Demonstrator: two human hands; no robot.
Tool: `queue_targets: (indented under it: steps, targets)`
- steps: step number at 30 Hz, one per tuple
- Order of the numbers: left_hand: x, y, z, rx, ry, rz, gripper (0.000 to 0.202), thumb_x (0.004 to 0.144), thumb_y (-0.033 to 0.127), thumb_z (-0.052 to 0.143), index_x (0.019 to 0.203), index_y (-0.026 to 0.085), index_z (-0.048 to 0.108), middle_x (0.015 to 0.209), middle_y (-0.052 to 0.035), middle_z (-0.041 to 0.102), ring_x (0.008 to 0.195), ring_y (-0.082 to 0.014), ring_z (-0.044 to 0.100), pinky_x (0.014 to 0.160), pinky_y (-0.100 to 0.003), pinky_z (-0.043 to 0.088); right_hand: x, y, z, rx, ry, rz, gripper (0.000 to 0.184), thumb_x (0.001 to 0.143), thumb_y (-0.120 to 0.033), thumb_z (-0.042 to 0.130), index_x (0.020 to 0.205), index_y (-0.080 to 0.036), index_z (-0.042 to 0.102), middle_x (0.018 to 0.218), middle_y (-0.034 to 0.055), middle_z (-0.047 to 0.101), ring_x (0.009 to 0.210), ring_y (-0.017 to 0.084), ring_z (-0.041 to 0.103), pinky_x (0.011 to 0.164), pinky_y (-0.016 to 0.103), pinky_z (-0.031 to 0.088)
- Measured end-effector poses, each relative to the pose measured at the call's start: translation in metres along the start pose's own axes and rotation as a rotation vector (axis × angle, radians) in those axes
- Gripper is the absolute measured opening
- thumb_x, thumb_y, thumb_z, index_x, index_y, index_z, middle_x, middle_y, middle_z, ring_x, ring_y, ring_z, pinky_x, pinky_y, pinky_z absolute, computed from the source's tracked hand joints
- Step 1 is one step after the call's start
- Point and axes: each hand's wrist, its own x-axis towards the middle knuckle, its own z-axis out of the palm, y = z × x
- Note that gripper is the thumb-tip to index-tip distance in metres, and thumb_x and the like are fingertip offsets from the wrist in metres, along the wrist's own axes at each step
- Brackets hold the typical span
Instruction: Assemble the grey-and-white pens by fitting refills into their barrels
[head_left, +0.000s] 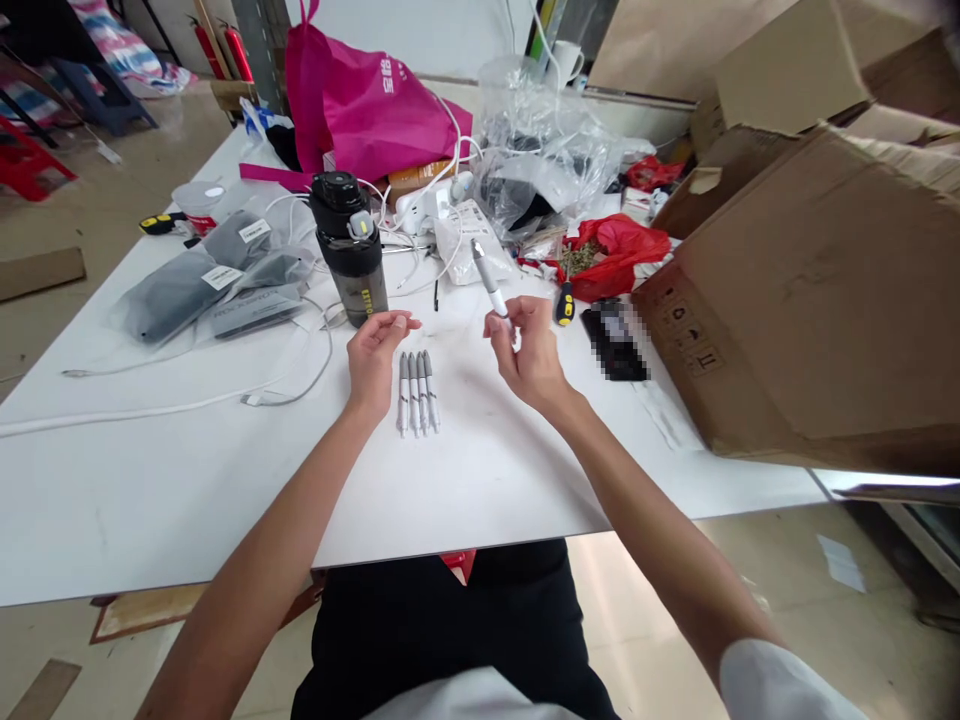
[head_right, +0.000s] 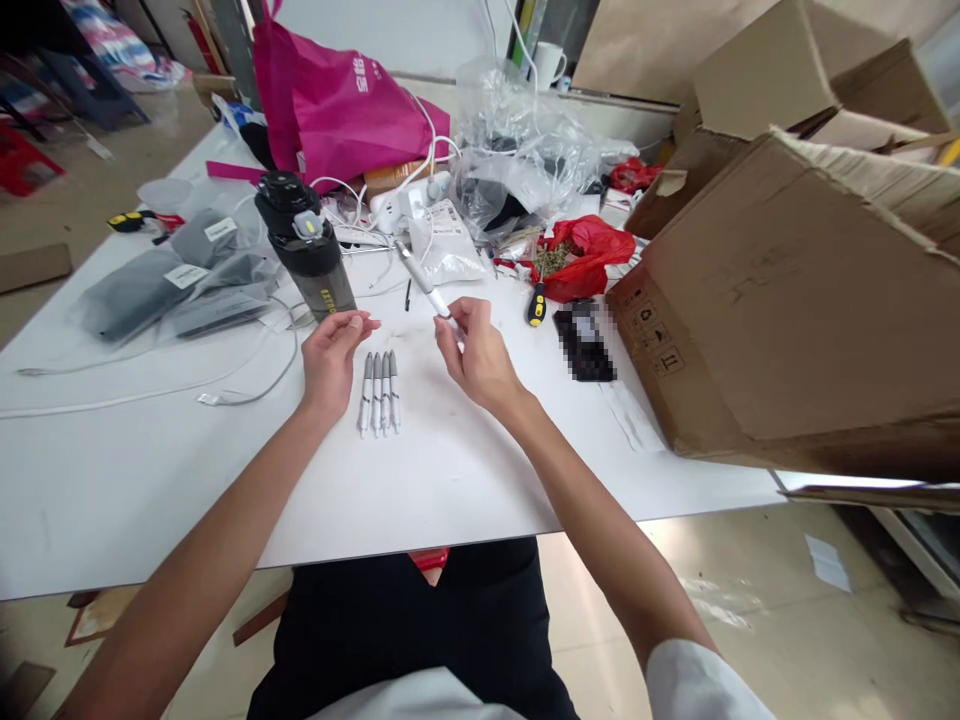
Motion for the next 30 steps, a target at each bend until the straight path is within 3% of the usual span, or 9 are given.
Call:
queue_targets:
  steps: [3,6,8,11,15,22,24,27,30]
  targets:
    - [-0.001,0.01,0.0,-0.189,-0.127,-0.1,0.031,0.09,0.041,0.086,0.113,0.02,0.081,0.113,-0.0105,0.083,0.123,-0.0267,0.076,0.123,-0.043,0.047,0.0,0.01,0.021,0.035,-0.146,0.02,0.023,0.118,-0.049,0.037,0.123,-0.026,0.038,0.091,0.0011,0.061,0.07,0.018,0.057,0.065,0.032,0.043]
    - [-0.005,0.02,0.003,-0.327,-0.334,-0.217,0.041,0.09,0.034,0.088,0.129,0.026,0.079,0.147,-0.0093,0.074,0.148,-0.0304,0.062,0.131,-0.046,0.041,-0.012,0.015,0.031,-0.005,-0.298,0.056,0.026,0.118,-0.046,0.035,0.131,-0.024,0.043,0.086,0.0012,0.06,0.066,0.019,0.056,0.064,0.031,0.041]
    - [-0.008,0.023,0.006,-0.349,-0.392,-0.256,0.041,0.093,0.034,0.087,0.132,0.027,0.078,0.155,-0.0074,0.069,0.155,-0.0308,0.056,0.133,-0.046,0.04,-0.02,0.015,0.03,-0.015,-0.372,0.075,0.027,0.118,-0.044,0.034,0.131,-0.023,0.046,0.084,0.0011,0.061,0.066,0.02,0.056,0.065,0.031,0.04]
    - [-0.012,0.021,0.009,-0.325,-0.386,-0.282,0.035,0.095,0.039,0.086,0.128,0.026,0.081,0.144,-0.0079,0.076,0.146,-0.0305,0.064,0.129,-0.047,0.045,-0.027,0.015,0.026,-0.027,-0.428,0.103,0.028,0.119,-0.046,0.035,0.122,-0.023,0.051,0.078,-0.001,0.058,0.062,0.018,0.053,0.064,0.029,0.036]
    - [-0.014,0.013,0.01,-0.25,-0.318,-0.247,0.029,0.09,0.044,0.091,0.11,0.023,0.084,0.11,-0.0076,0.084,0.116,-0.0257,0.078,0.113,-0.043,0.058,-0.031,0.016,0.026,-0.063,-0.421,0.102,0.039,0.119,-0.053,0.033,0.108,-0.023,0.054,0.068,-0.0036,0.051,0.055,0.014,0.043,0.061,0.028,0.03]
    - [-0.011,0.01,0.011,-0.104,-0.093,-0.185,0.043,0.068,0.044,0.105,0.083,0.02,0.073,0.08,0.0001,0.072,0.076,-0.0134,0.07,0.077,-0.028,0.058,-0.037,0.015,0.036,-0.094,-0.369,0.051,0.046,0.119,-0.055,0.031,0.098,-0.022,0.055,0.065,-0.0027,0.052,0.055,0.013,0.038,0.057,0.029,0.026]
    - [-0.012,0.013,0.012,-0.123,-0.157,-0.176,0.046,0.071,0.049,0.103,0.096,0.022,0.075,0.094,-0.0012,0.074,0.085,-0.0138,0.071,0.082,-0.028,0.058,-0.036,0.016,0.036,-0.097,-0.361,0.063,0.045,0.119,-0.055,0.032,0.1,-0.022,0.056,0.065,-0.003,0.052,0.054,0.013,0.039,0.058,0.029,0.027]
    - [-0.015,0.017,0.014,-0.145,-0.308,-0.202,0.053,0.083,0.053,0.094,0.124,0.025,0.077,0.126,-0.0088,0.077,0.117,-0.0226,0.074,0.104,-0.036,0.058,-0.034,0.019,0.033,-0.096,-0.35,0.1,0.043,0.119,-0.054,0.033,0.103,-0.022,0.056,0.065,-0.0038,0.051,0.053,0.013,0.041,0.059,0.028,0.029]
    - [-0.016,0.015,0.014,-0.087,-0.288,-0.209,0.042,0.084,0.045,0.095,0.117,0.023,0.081,0.112,-0.0081,0.081,0.11,-0.0236,0.076,0.105,-0.039,0.059,-0.034,0.019,0.032,-0.099,-0.353,0.099,0.042,0.118,-0.055,0.033,0.103,-0.022,0.056,0.065,-0.0037,0.052,0.054,0.013,0.04,0.06,0.028,0.029]
